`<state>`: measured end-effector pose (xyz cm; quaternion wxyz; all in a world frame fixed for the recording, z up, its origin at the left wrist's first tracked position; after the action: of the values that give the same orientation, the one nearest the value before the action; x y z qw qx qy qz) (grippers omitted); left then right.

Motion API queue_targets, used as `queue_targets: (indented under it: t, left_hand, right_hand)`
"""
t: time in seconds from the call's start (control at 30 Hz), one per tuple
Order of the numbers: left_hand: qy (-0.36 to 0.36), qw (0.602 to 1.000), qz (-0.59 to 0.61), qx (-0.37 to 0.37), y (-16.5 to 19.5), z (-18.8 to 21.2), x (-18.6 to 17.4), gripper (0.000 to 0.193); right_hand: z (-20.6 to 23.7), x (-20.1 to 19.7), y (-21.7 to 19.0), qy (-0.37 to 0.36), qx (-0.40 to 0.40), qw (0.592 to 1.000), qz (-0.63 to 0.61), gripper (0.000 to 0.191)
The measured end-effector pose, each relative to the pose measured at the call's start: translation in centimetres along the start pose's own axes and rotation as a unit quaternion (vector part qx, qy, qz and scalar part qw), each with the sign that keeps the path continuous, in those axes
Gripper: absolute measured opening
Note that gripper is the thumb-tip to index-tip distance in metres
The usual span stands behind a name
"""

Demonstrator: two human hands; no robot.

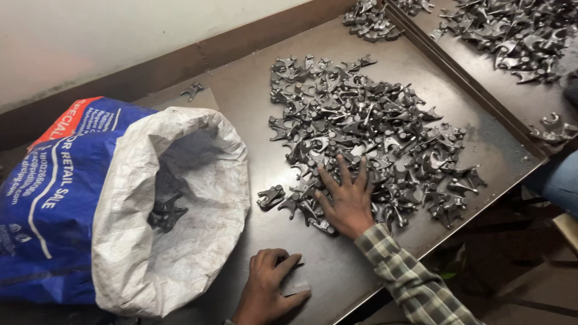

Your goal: The person sorts small dark metal castings on a steel table, picking up individual pieces, turning them over in both hands, and placing accepted pieces into a large open woven bag beside the pile. The person continues handling pieces one at a time from the table pile throughout the clip.

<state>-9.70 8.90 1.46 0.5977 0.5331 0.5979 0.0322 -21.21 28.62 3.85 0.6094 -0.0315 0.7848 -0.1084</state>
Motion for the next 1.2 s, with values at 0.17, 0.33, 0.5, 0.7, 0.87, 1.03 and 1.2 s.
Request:
queue_targets:
  t: [0.17,0.33,0.5,0.7,0.87,1.03,1.2]
  left_hand:
    - [0.008,1.0,0.003,0.01,0.7,-0.5,-0.9,0.069]
    - [0.018,1.0,0.002,0.013,1.1,-0.4,-1.4,0.067]
    - [0.021,1.0,0.006,0.015,1.2,-0.3,-1.6,0.067]
    - [0.023,1.0,0.006,0.011,0.8,-0.1,-1.4,0.067]
    - [0.022,0.999,-0.009,0.029,1.0,-0.2,-1.4,0.067]
    - [0.001,1.0,0.005,0.017,0.8,0.0,-1.1,0.071]
    - [-0.005,1.0,-0.003,0.023,0.7,0.0,-0.9,0.07]
  right_hand:
    - [4.7,-3.6,1.5,0.017,0.056,0.993,-0.103,0.045]
    - [9.3,-3.7,-1.2,-0.007,-0.025,0.988,-0.149,0.039]
    - [10.9,-2.8,-0.1,-0.126,0.05,0.958,-0.253,0.025]
    - [12.3,-1.9,1.5,-0.215,0.127,0.912,-0.325,0.023]
    - [12.0,-2.9,0.7,-0.163,0.058,0.945,-0.278,0.041]
    - [12.5,-1.5,0.9,-0.221,0.084,0.927,-0.292,0.059]
    - [12.7,-2.4,-1.0,-0.182,0.001,0.94,-0.289,0.035]
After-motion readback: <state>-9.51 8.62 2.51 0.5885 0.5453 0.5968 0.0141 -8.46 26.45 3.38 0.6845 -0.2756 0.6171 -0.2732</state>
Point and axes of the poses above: each hand's wrist, its own z-axis away from the middle knuckle, its own x-axis out of the palm, y = z × x, the point moved 10 cm from there along -z, towards the middle knuckle, and after that the axes turned 14 degrees about x, right-handed, at the moved point
